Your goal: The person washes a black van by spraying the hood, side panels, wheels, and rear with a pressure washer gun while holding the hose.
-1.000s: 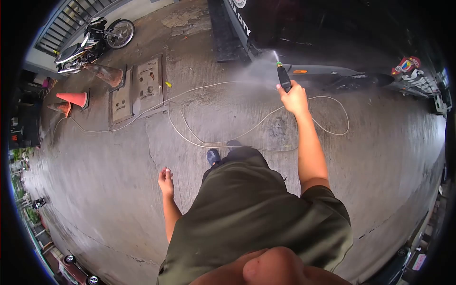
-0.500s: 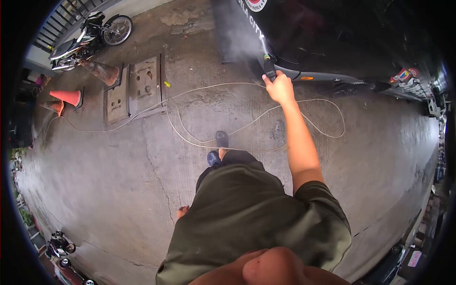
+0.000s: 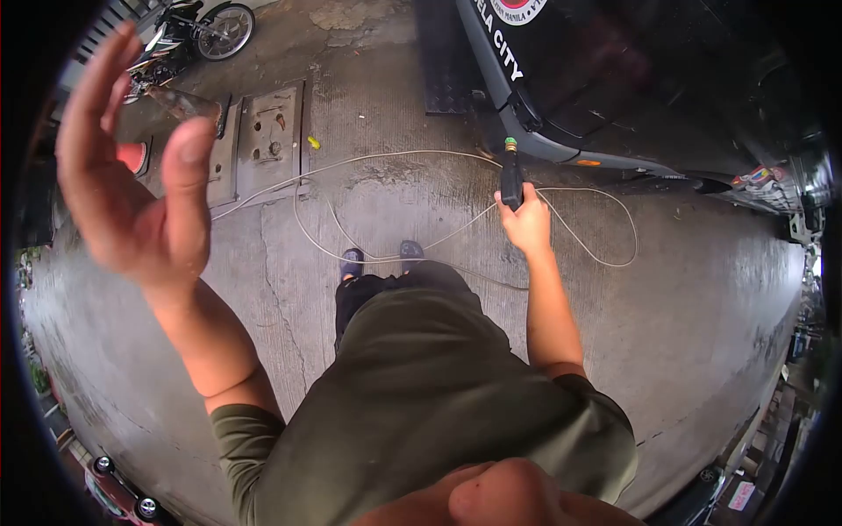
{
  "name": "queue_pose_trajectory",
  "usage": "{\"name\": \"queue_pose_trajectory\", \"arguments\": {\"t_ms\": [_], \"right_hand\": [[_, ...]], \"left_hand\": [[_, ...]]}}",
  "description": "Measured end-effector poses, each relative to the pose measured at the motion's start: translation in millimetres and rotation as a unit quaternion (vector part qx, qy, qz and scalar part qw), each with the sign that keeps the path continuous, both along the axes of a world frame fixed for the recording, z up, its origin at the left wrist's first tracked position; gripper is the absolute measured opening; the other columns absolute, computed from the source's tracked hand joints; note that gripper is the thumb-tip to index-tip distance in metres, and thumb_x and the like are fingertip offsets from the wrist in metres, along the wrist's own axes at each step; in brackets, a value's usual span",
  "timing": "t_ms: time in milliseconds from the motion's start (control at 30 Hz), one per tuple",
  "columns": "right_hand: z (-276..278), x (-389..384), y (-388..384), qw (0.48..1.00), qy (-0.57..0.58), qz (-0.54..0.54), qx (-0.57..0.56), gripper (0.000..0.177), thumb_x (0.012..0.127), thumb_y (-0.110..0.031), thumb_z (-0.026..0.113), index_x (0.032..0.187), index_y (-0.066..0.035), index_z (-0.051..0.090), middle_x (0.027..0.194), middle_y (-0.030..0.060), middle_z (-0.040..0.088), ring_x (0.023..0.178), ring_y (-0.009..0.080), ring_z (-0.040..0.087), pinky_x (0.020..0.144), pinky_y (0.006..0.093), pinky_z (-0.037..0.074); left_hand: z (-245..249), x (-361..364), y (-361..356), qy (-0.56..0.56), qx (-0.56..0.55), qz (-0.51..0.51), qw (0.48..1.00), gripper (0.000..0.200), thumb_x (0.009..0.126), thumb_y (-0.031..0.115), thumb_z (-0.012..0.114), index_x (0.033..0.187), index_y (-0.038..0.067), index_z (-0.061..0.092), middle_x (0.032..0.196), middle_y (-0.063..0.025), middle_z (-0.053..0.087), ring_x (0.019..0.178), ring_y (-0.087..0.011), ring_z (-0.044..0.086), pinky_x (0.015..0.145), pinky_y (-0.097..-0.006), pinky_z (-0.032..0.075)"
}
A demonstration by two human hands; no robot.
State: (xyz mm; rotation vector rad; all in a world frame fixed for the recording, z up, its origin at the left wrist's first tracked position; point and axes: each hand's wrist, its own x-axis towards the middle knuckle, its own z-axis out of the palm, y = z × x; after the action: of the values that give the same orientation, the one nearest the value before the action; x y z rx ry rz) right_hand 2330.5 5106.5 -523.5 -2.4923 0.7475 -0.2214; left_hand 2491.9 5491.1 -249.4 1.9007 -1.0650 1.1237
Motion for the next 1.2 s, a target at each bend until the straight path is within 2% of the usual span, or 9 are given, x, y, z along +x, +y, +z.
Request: {"name": "queue_pose_trajectory", "arguments": {"t_ms": [133,267,567,633,800,867,967,1033,1200], "right_hand": [[19.1,-8.0,26.9,0.998,0.014,-0.054,0.004,0.043,0.087,-0.033,0.078,0.110,-0.001,0.061,0.091,0.0302,0.073,0.090,0.0515,0.071,0.082,0.0565,0.056],[-8.1,-38.2,84.3,0.992,0.038,-0.119,0.016,0.044,0.081,-0.025,0.078,0.112,0.000,0.059,0.093,0.0326,0.072,0.092,0.0519,0.071,0.083,0.0571,0.056],[18.7,-32.3,162.8,0.968,0.146,-0.204,-0.010,0.053,0.079,-0.027,0.076,0.121,0.000,0.060,0.094,0.0314,0.073,0.092,0.0516,0.071,0.087,0.0592,0.057],[-33.1,-51.1,148.5,0.978,0.088,-0.190,-0.003,0.065,0.073,-0.030,0.078,0.129,-0.002,0.060,0.097,0.0316,0.074,0.094,0.0520,0.072,0.091,0.0587,0.057],[5.3,-48.2,152.1,0.972,-0.027,-0.232,-0.028,0.051,0.077,-0.039,0.086,0.108,-0.003,0.068,0.084,0.0295,0.073,0.089,0.0492,0.074,0.081,0.0537,0.059],[78.6,-21.7,161.2,0.965,-0.077,-0.250,-0.025,0.040,0.088,-0.034,0.082,0.100,0.001,0.066,0.071,0.0231,0.070,0.065,0.0393,0.072,0.060,0.0460,0.054],[160.0,-5.2,147.5,0.933,-0.215,-0.285,0.039,0.037,0.089,-0.030,0.082,0.100,0.002,0.067,0.068,0.0153,0.067,0.062,0.0224,0.066,0.063,0.0401,0.052],[228.0,4.8,141.9,0.942,-0.221,-0.244,-0.057,0.033,0.089,-0.026,0.081,0.101,0.002,0.067,0.070,0.0126,0.067,0.067,0.0176,0.065,0.067,0.0383,0.053],[363.1,32.9,149.9,0.929,-0.255,-0.215,-0.159,0.030,0.093,-0.026,0.078,0.099,0.001,0.066,0.069,0.0087,0.064,0.066,0.0154,0.058,0.066,0.0357,0.050]], "left_hand": [[55.4,16.6,-4.6,-0.227,0.092,-0.212,0.946,0.048,0.094,0.008,0.077,0.137,-0.006,0.060,0.139,-0.0163,0.066,0.129,-0.0277,0.063,0.111,-0.0401,0.046],[64.9,44.8,9.8,-0.273,0.136,-0.320,0.897,0.048,0.095,0.008,0.077,0.137,-0.006,0.059,0.138,-0.0172,0.066,0.128,-0.0284,0.064,0.111,-0.0406,0.047],[63.9,103.7,45.9,-0.309,0.153,-0.394,0.852,0.049,0.095,0.009,0.076,0.138,-0.007,0.058,0.136,-0.0192,0.066,0.127,-0.0301,0.064,0.111,-0.0419,0.047],[55.0,117.7,57.8,-0.305,0.165,-0.392,0.852,0.049,0.095,0.009,0.076,0.138,-0.007,0.058,0.136,-0.0196,0.066,0.127,-0.0305,0.064,0.110,-0.0421,0.047],[61.6,145.4,54.6,-0.320,0.161,-0.378,0.854,0.050,0.096,0.010,0.076,0.138,-0.008,0.057,0.135,-0.0207,0.066,0.126,-0.0314,0.064,0.110,-0.0428,0.047],[75.3,153.7,47.6,-0.324,0.163,-0.387,0.848,0.050,0.096,0.010,0.075,0.138,-0.008,0.057,0.134,-0.0212,0.067,0.126,-0.0318,0.065,0.110,-0.0431,0.048],[79.0,156.2,47.5,-0.333,0.151,-0.386,0.847,0.050,0.096,0.010,0.075,0.139,-0.008,0.056,0.134,-0.0218,0.067,0.125,-0.0324,0.065,0.110,-0.0435,0.048],[87.0,163.3,52.7,-0.354,0.160,-0.372,0.843,0.050,0.096,0.010,0.075,0.139,-0.008,0.056,0.133,-0.0223,0.067,0.125,-0.0327,0.065,0.110,-0.0438,0.048],[120.7,171.3,68.0,-0.350,0.151,-0.380,0.843,0.051,0.097,0.011,0.075,0.139,-0.008,0.055,0.132,-0.0234,0.067,0.124,-0.0337,0.065,0.110,-0.0445,0.048]]}}
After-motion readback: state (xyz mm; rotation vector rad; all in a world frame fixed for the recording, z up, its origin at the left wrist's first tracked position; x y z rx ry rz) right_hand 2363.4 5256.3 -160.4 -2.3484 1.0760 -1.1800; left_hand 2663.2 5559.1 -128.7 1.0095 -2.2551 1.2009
